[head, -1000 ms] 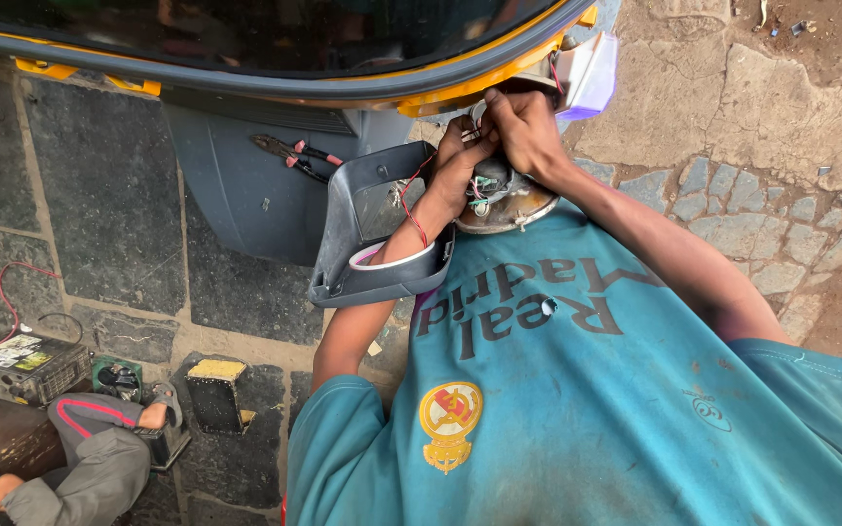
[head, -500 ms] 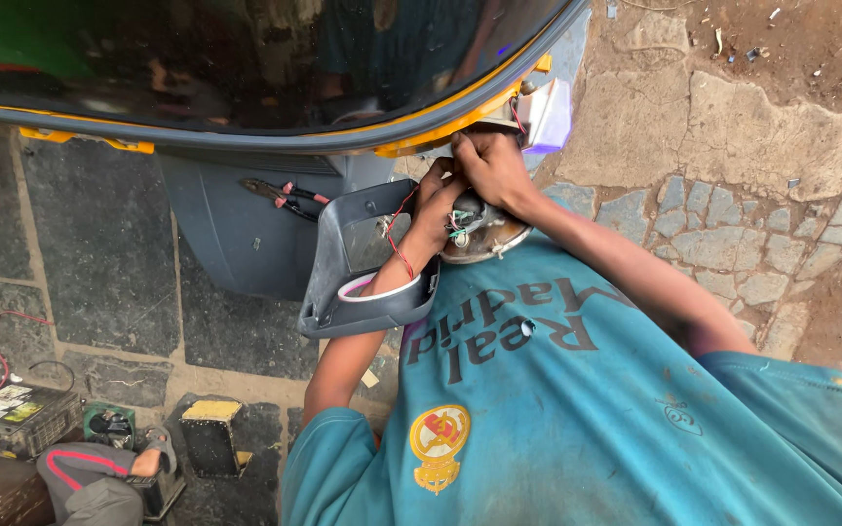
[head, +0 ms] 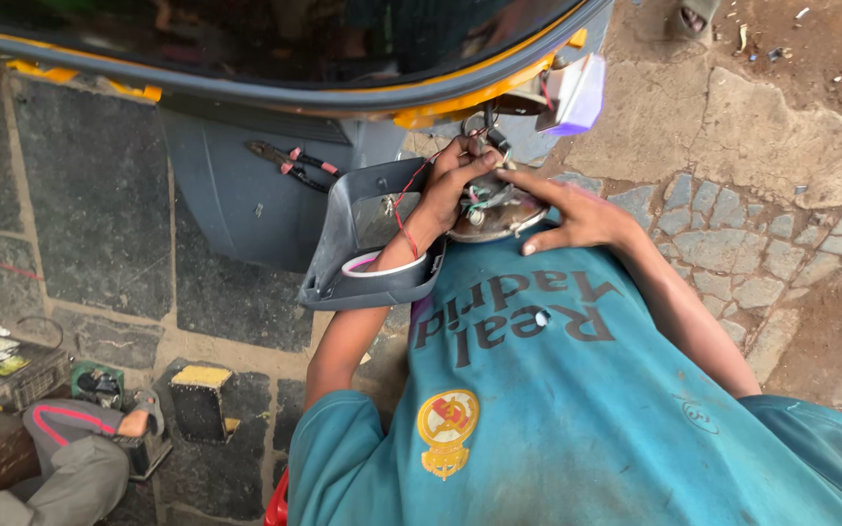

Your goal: The person works on the headlight of a yellow auto-rickshaw, manipulating the bulb and wiring at the rear of the headlamp housing, then removes the headlight assembly from the vehicle, handles its wiring and bulb, and finally holds the headlight unit up against the front of the vehicle.

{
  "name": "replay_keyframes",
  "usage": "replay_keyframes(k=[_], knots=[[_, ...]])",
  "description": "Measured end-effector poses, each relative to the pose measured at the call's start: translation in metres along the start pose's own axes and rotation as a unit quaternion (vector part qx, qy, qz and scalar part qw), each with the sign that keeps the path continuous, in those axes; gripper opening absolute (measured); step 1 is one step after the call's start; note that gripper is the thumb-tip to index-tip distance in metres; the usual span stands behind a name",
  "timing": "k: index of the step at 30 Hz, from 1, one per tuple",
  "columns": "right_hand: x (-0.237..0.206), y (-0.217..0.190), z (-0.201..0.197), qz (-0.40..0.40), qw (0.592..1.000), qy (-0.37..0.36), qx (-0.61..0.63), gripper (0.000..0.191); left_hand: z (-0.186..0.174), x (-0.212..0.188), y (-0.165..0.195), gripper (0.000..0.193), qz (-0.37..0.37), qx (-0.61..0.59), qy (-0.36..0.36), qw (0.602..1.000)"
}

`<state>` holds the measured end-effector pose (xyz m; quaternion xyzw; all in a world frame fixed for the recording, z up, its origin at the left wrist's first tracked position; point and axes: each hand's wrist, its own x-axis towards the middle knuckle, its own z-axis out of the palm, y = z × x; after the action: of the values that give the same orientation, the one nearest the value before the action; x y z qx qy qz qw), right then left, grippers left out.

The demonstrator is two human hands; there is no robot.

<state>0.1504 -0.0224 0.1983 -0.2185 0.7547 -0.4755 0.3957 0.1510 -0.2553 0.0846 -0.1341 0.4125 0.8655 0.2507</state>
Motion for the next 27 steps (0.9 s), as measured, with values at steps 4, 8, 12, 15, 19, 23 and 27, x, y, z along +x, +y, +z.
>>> replay_keyframes(k=[4,8,12,15,19,23,27], knots=[[0.005,0.006,0.003,-0.092,0.994,0.007,-0.058,0.106,-0.004,0.001,-0.005,0.017,-0.010,-0.027,0.000,1.000],[0.013,0.025,0.017,-0.081,0.992,0.063,-0.074,0.110,-0.006,-0.001,-0.009,0.015,-0.018,-0.067,-0.020,0.997],[0.014,0.069,0.037,-0.085,0.988,0.125,-0.030,0.109,-0.011,-0.004,-0.014,0.023,-0.043,-0.081,0.022,0.996],[0.011,0.112,0.045,-0.102,0.984,0.145,0.030,0.112,-0.021,-0.009,-0.015,0.017,-0.039,-0.047,0.062,0.996],[0.003,0.156,0.056,-0.114,0.964,0.140,0.197,0.120,-0.028,-0.012,-0.015,0.021,0.002,0.063,0.077,0.995],[-0.009,0.167,0.062,-0.093,0.949,0.170,0.249,0.133,-0.018,-0.008,-0.013,0.024,0.163,0.290,0.111,0.937],[-0.016,0.152,0.068,-0.174,0.909,0.195,0.325,0.138,-0.008,-0.011,-0.001,0.031,0.320,0.599,0.171,0.714]])
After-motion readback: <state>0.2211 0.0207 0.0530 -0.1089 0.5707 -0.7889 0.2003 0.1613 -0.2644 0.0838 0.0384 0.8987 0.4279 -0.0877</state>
